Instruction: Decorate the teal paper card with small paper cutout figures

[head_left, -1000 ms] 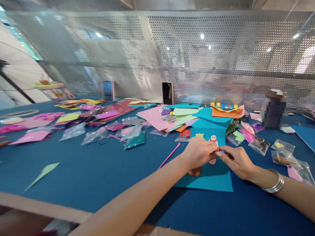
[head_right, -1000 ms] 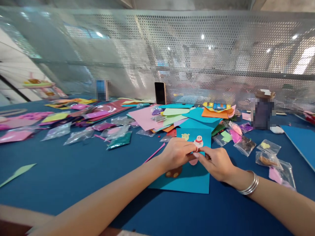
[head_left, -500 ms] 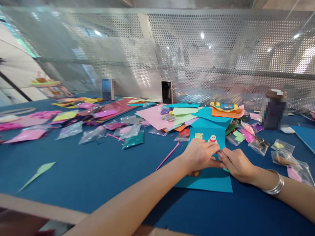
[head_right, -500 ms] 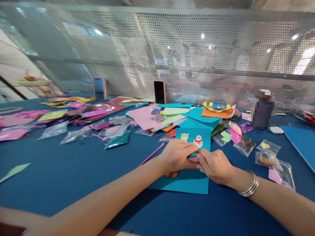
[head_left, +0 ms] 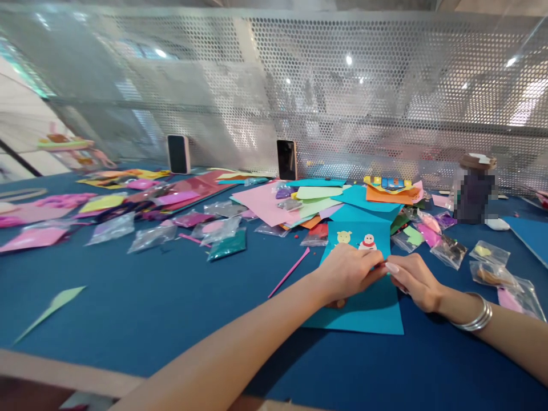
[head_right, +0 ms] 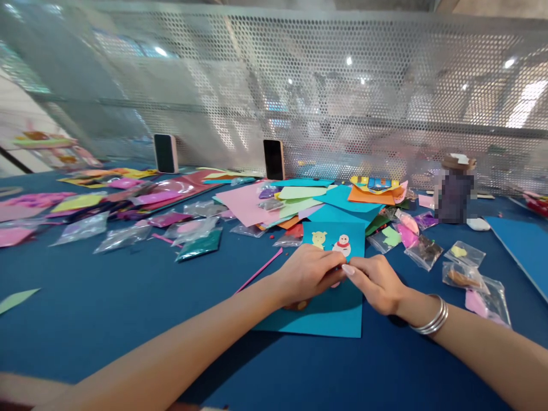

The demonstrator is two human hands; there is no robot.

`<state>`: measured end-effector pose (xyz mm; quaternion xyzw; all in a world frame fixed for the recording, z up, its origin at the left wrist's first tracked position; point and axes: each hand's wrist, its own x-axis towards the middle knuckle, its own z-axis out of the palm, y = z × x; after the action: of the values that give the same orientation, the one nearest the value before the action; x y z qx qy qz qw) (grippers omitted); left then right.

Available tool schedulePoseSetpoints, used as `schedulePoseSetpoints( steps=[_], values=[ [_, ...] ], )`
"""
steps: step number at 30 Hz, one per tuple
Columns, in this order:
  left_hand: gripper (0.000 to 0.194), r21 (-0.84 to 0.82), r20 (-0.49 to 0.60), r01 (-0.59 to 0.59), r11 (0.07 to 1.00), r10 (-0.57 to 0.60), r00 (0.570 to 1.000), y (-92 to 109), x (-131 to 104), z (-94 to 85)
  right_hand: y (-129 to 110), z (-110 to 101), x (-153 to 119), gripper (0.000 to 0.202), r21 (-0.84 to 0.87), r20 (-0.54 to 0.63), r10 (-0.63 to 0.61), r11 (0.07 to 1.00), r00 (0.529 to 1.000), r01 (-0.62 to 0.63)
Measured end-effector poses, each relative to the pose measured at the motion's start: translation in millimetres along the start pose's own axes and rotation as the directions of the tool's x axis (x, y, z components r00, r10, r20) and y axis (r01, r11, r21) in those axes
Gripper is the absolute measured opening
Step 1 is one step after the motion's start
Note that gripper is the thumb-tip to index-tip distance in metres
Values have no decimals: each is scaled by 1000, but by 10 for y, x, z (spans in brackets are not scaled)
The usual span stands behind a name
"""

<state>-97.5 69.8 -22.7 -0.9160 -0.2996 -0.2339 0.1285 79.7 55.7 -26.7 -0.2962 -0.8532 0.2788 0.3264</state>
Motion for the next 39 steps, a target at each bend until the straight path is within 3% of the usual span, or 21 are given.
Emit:
schedulePoseSetpoints(
  steps=[5,8,13,15,18,23,30,33,39],
  values=[
    [21,-54,77,70,996,-66,995,28,11,-23,7,32,21,30,-124,-35,95,987,995,-99],
    [10,-186,137,124,975,-100,986,33,11,-31,20,58,22,30,-150,-35,75,986,997,-79],
    [28,-517,211,287,806,-204,956,37,17,-62,29,82,19,31,-143,-63,-21,990,998,12],
    [37,-575,235,328,750,-232,944,41,22,-94,29,83,20,30,-119,-75,-35,993,997,26],
    [38,-513,206,275,813,-195,959,41,23,-158,44,82,22,27,-134,-115,-40,991,993,25],
    [28,-244,144,95,965,-61,988,27,16,-184,89,102,20,23,-244,-128,-71,969,989,39],
    [32,-72,-62,26,997,-31,998,-1,6,-66,69,121,31,28,-197,-170,9,980,985,-43],
    [35,-16,-135,32,999,-33,990,-17,-1,-31,46,108,30,22,-178,-141,26,983,990,-51],
    [31,5,-148,70,998,-69,987,-42,0,-23,33,75,47,22,-114,-113,96,987,989,-109]
  ],
)
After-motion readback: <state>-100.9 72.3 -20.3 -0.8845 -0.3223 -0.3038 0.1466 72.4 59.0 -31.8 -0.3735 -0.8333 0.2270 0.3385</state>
